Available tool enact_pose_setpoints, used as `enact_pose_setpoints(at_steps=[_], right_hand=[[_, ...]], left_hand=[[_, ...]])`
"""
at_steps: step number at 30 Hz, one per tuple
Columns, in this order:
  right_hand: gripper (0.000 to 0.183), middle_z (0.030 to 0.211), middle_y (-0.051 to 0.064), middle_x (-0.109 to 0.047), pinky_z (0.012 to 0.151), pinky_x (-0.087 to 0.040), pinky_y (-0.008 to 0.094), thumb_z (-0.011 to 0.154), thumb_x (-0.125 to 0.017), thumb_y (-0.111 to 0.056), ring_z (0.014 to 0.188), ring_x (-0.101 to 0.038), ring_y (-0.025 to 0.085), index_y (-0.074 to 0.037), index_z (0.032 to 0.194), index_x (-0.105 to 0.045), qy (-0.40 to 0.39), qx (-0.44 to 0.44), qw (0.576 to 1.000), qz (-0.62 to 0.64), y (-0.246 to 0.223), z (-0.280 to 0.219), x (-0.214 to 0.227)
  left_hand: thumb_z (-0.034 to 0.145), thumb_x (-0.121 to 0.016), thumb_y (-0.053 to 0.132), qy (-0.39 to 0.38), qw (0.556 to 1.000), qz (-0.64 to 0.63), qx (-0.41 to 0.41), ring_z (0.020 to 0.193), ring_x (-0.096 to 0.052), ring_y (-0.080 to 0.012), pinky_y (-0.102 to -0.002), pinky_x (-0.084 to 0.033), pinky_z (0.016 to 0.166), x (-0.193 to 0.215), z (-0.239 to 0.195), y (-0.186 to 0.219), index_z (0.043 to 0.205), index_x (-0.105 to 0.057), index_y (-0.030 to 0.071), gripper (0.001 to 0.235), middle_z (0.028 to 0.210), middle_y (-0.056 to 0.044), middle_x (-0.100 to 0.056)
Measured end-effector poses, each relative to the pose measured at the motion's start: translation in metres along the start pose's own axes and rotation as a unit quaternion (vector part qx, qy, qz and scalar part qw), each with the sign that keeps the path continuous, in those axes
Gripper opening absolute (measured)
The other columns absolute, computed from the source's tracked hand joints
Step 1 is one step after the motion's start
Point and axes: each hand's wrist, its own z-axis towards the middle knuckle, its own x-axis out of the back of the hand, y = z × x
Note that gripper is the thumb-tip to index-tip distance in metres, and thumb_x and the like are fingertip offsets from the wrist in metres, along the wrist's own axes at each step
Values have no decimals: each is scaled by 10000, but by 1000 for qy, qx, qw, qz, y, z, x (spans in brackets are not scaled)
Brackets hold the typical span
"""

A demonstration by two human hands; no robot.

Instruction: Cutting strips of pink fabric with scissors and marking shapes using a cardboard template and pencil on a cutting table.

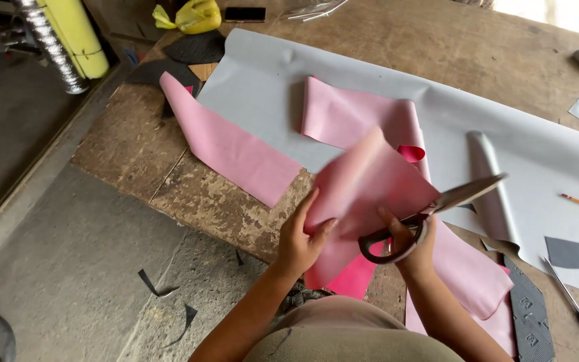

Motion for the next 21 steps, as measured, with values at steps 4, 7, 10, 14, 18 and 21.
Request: enact_pose_setpoints(at_steps=[4,7,10,14,18,21], right_hand=[[358,761,136,-703,643,-595,399,687,-957,-42,648,-689,233,-20,935,-701,-36,3,999,38,42,-4,18],[361,738,142,-721,711,-601,432,599,-968,-44,683,-708,249,-21,875,-737,-188,62,979,45,20,-26,7],[398,734,143,-731,763,-599,450,572,-983,-95,707,-713,259,-22,890,-754,-236,58,970,7,4,-33,-3],[567,726,111,-629,849,-528,398,604,-1019,-226,726,-650,272,-62,1009,-659,-131,99,980,-114,47,-11,28],[615,786,115,-677,830,-542,321,601,-1015,-133,733,-673,217,-20,1019,-578,-116,133,981,-86,16,-10,32],[627,767,110,-687,791,-560,328,601,-1022,-160,720,-686,219,-31,971,-532,-127,153,977,-69,11,-15,28]], left_hand=[[914,-670,533,-35,997,47,-40,1479,-246,-434,-611,-237,1189,4,26,18,1619,-268,98,921,1608,-231,-264],[901,-653,595,-112,988,-105,-7,1485,-255,-416,-608,-208,1199,-4,26,16,1601,-267,65,959,1595,-227,-297],[841,-801,383,-120,976,-173,48,1187,-592,-360,-507,-446,995,-7,16,2,1362,-530,44,678,1240,-193,-619],[821,-839,358,-71,992,-23,104,860,-786,-289,-363,-625,684,7,22,16,1147,-731,202,377,883,-78,-800],[891,-770,121,-87,988,-125,31,874,-746,-424,-530,-612,734,-1,19,25,1369,-507,25,553,969,-300,-736],[821,-872,163,21,989,-131,-66,1032,-696,-370,-485,-561,877,-17,9,10,1167,-512,-49,543,1073,-245,-705]])
